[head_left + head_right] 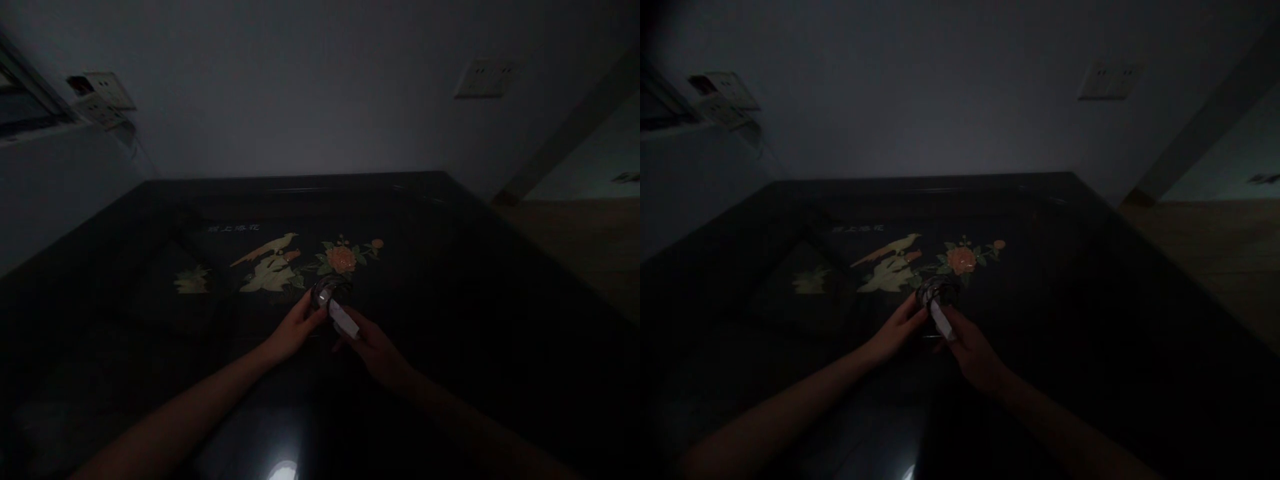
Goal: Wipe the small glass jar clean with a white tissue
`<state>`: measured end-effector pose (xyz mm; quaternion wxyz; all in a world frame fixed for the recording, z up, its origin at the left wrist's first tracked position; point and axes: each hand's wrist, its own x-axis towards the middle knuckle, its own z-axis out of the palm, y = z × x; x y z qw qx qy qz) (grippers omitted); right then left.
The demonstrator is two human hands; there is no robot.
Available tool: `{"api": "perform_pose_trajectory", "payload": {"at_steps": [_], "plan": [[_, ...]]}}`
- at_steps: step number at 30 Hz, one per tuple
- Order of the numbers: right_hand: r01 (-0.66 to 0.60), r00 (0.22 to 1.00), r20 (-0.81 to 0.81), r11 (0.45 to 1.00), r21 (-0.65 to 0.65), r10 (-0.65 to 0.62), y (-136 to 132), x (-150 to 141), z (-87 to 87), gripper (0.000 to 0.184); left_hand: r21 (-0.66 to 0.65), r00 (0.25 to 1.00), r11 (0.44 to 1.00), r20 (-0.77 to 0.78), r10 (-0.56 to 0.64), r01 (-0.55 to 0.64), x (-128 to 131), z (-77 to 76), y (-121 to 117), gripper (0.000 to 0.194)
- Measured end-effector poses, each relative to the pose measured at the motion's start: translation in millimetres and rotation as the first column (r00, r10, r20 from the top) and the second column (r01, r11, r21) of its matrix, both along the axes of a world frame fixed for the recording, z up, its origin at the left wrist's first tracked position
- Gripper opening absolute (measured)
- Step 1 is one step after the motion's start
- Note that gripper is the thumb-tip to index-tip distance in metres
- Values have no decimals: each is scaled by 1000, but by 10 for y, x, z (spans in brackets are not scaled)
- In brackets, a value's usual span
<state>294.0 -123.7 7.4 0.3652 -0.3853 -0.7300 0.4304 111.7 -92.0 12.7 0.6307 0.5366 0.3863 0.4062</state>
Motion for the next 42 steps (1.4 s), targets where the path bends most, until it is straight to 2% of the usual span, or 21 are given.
{"api": "perform_pose_trajectory", "payload": {"at_steps": [2, 4, 8, 12, 16, 23, 26, 30, 34, 39, 42], "plan": [[12, 997, 76, 991, 136, -23, 12, 2, 3, 51, 7, 1000, 1000, 16, 8, -8, 3, -9, 9, 54], [-21, 983, 181, 957, 288, -33, 34, 14, 42, 56, 13, 999, 1000, 35, 18, -19, -1, -36, 19, 52], [-113, 932, 357, 886, 450, -62, 105, 67, 150, 53, -9, 997, 999, 67, 33, -32, -13, -124, 30, 49], [-216, 847, 504, 754, 620, -172, 170, 141, 180, 40, -77, 987, 997, 159, 0, 12, -3, -192, 25, 47], [-306, 750, 597, 651, 695, -285, 187, 189, 202, 36, -137, 980, 989, 197, -34, 62, 16, -184, 25, 48], [-314, 738, 590, 607, 730, -327, 169, 182, 271, 36, -92, 991, 989, 87, -105, 113, 16, -53, 22, 50], [-290, 736, 585, 623, 726, -340, 146, 164, 278, 36, -54, 997, 997, 46, -62, 64, 0, -94, 30, 49], [-250, 748, 579, 671, 698, -324, 111, 123, 244, 39, -49, 998, 998, 45, -31, 34, -17, -204, 46, 49], [-170, 829, 507, 758, 630, -235, 84, 84, 205, 45, -71, 992, 997, 130, -1, 10, -9, -225, 37, 49], [-60, 962, 268, 916, 397, -53, 39, 63, 269, 51, -106, 979, 994, 200, 27, -6, -4, -170, 15, 45], [17, 994, 98, 978, 207, -38, 19, 60, 306, 45, -153, 960, 988, 278, 23, 20, 5, -138, 14, 43]]}}
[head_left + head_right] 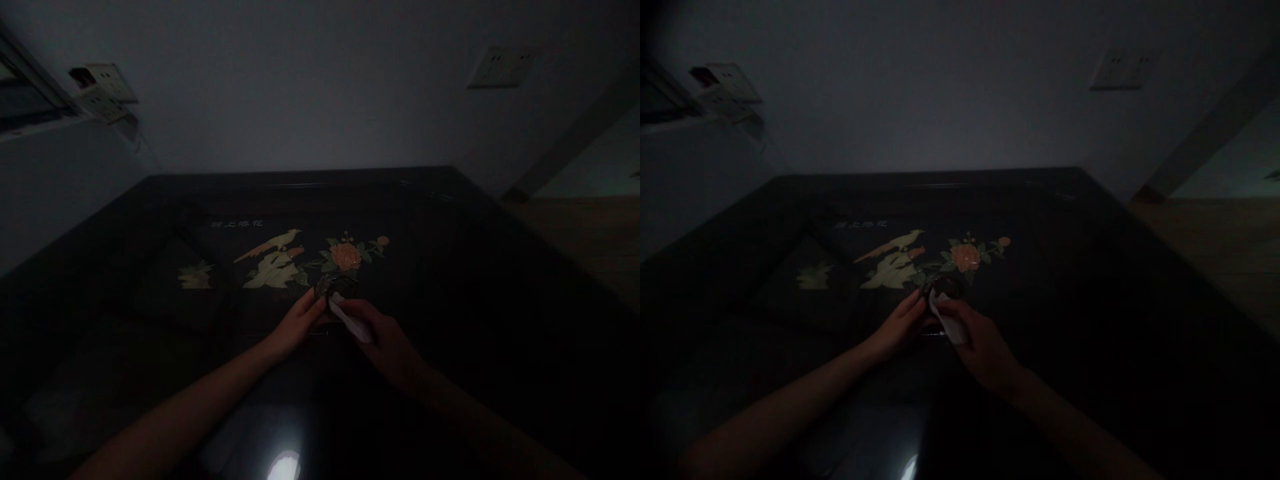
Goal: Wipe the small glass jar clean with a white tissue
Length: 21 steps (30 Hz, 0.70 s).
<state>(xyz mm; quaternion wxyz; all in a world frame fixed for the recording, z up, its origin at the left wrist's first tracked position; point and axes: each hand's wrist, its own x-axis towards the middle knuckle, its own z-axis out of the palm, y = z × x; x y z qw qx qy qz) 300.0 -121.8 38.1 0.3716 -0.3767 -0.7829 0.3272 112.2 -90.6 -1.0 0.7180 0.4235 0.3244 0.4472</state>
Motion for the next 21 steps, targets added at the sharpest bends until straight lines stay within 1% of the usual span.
{"api": "perform_pose_trajectory", "payload": {"at_steps": [1, 2, 3, 5, 6, 9, 13, 15, 17, 19, 21], "plan": [[15, 999, -42, 999, -38, -16, -3, 3, 6, 42, -18, 999, 1000, 31, -7, 8, 6, 11, 1, 43], [24, 997, -71, 999, -47, -27, -5, 9, 11, 39, -34, 998, 999, 59, -11, 13, 12, 23, 3, 43], [32, 996, -83, 999, -23, -34, -5, 18, 16, 37, -47, 997, 999, 79, -14, 17, 17, 35, 4, 43], [58, 997, -63, 992, 111, -52, 0, 45, 31, 32, -70, 995, 997, 103, -16, 24, 22, 56, 7, 43], [72, 997, -32, 977, 198, -67, 3, 61, 40, 31, -78, 994, 997, 109, -17, 26, 22, 63, 8, 43], [107, 981, 101, 897, 428, -165, 18, 98, 53, 31, -85, 992, 995, 119, -35, 45, 13, 72, 10, 44], [45, 923, 280, 795, 604, -265, 36, 80, -5, 36, -87, 990, 993, 120, -74, 84, 7, 72, 3, 46], [-14, 890, 354, 760, 650, -287, 36, 48, -41, 36, -90, 990, 992, 120, -77, 88, 14, 80, -4, 46], [-62, 869, 406, 751, 657, -283, 29, 14, -57, 36, -91, 989, 992, 129, -76, 89, 24, 90, -11, 46], [-74, 870, 417, 768, 636, -262, 14, -14, -49, 37, -99, 987, 991, 143, -80, 94, 30, 94, -13, 46], [-63, 891, 396, 804, 591, -221, -8, -35, -26, 39, -110, 985, 989, 154, -83, 101, 29, 87, -10, 46]]}}
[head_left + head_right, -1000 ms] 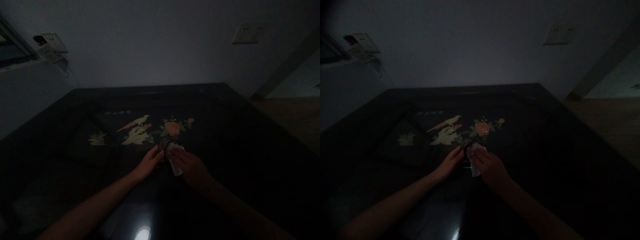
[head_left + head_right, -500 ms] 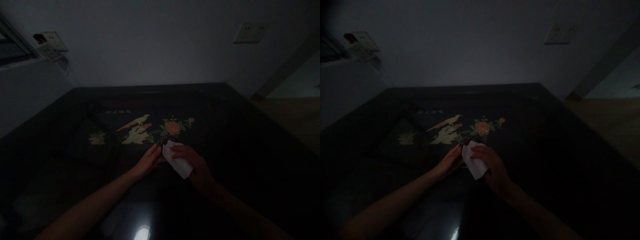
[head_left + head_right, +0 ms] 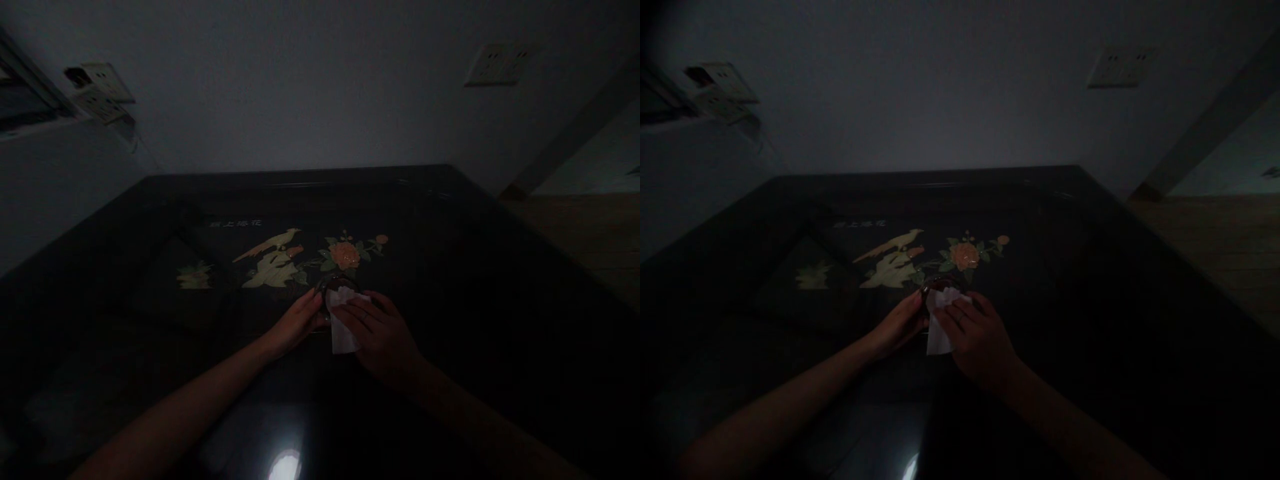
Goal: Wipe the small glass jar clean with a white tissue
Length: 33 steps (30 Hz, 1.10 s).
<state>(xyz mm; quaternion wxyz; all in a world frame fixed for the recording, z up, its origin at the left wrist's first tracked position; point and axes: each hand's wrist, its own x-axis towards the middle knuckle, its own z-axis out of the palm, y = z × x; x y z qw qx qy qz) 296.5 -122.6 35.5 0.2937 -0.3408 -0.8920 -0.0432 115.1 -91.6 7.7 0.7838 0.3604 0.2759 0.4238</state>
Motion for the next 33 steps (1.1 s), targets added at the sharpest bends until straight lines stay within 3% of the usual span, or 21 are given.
{"api": "perform_pose_trajectory", "payload": {"at_steps": [5, 11, 20, 33], "plan": [[-72, 994, -96, 990, -123, 60, -61, -35, 22, 46, -12, 1000, 1000, -5, -26, 25, -20, -28, 8, 46], [-19, 1000, -4, 999, -45, 18, -77, -80, -52, 44, 1, 998, 998, -16, -66, 66, -24, -25, 8, 49], [169, 979, 107, 985, 42, -172, -44, -116, -38, 38, -9, 995, 1000, -94, 24, -25, -3, -69, -4, 34], [164, 984, 56, 984, 69, -168, -56, -132, -31, 25, 33, 998, 999, -62, 6, -4, 15, -86, 0, 47]]}}
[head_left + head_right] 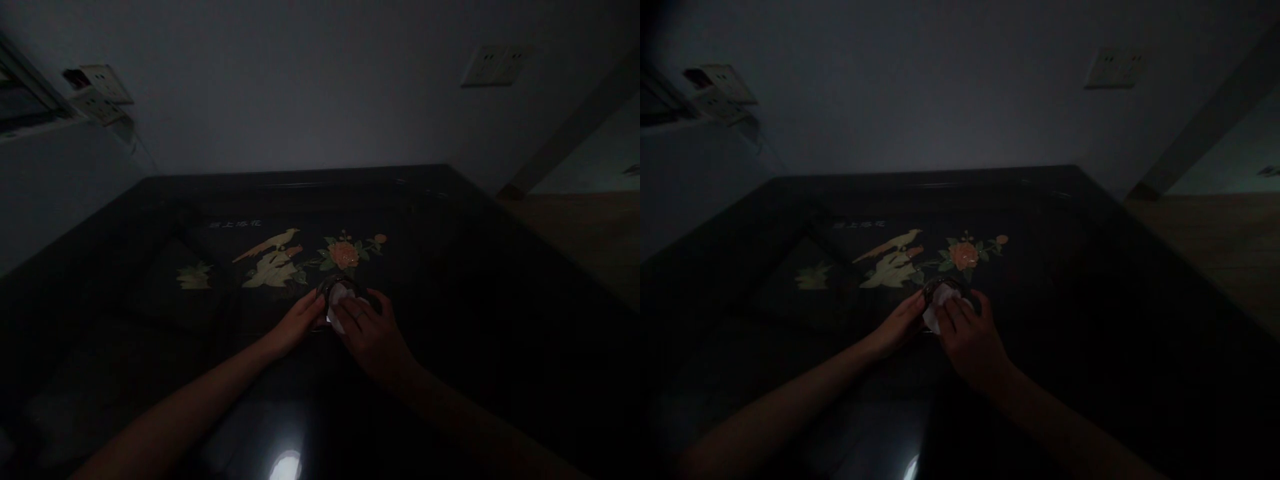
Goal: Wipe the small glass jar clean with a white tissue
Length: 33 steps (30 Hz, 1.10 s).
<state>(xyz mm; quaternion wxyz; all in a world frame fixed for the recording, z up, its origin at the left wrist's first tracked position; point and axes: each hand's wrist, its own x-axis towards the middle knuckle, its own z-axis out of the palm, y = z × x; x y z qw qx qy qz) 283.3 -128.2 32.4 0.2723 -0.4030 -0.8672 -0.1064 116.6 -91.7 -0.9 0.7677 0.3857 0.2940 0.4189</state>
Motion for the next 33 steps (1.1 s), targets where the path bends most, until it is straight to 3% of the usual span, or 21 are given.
{"api": "perform_pose_trajectory", "payload": {"at_steps": [6, 10, 16, 22, 33], "plan": [[-81, 975, -220, 972, -219, 32, -33, 6, 22, 24, -8, 1000, 1000, -23, 5, -5, -28, 51, -9, 48], [-112, 959, -282, 950, -291, 27, -66, 0, -8, 32, -11, 1000, 1000, -1, -6, 6, -33, 61, 3, 48], [-117, 983, -164, 975, -190, 86, -31, -27, -111, 35, -24, 999, 1000, -42, -6, 5, -44, 72, -10, 53], [-36, 999, 28, 998, -46, 38, 23, -20, -91, 39, 124, 988, 992, -155, 11, 8, -55, 96, -20, 46], [66, 997, 39, 998, -20, -65, 28, -29, -74, 36, 226, 970, 972, -218, 110, -59, -35, 37, -20, 45]]}}
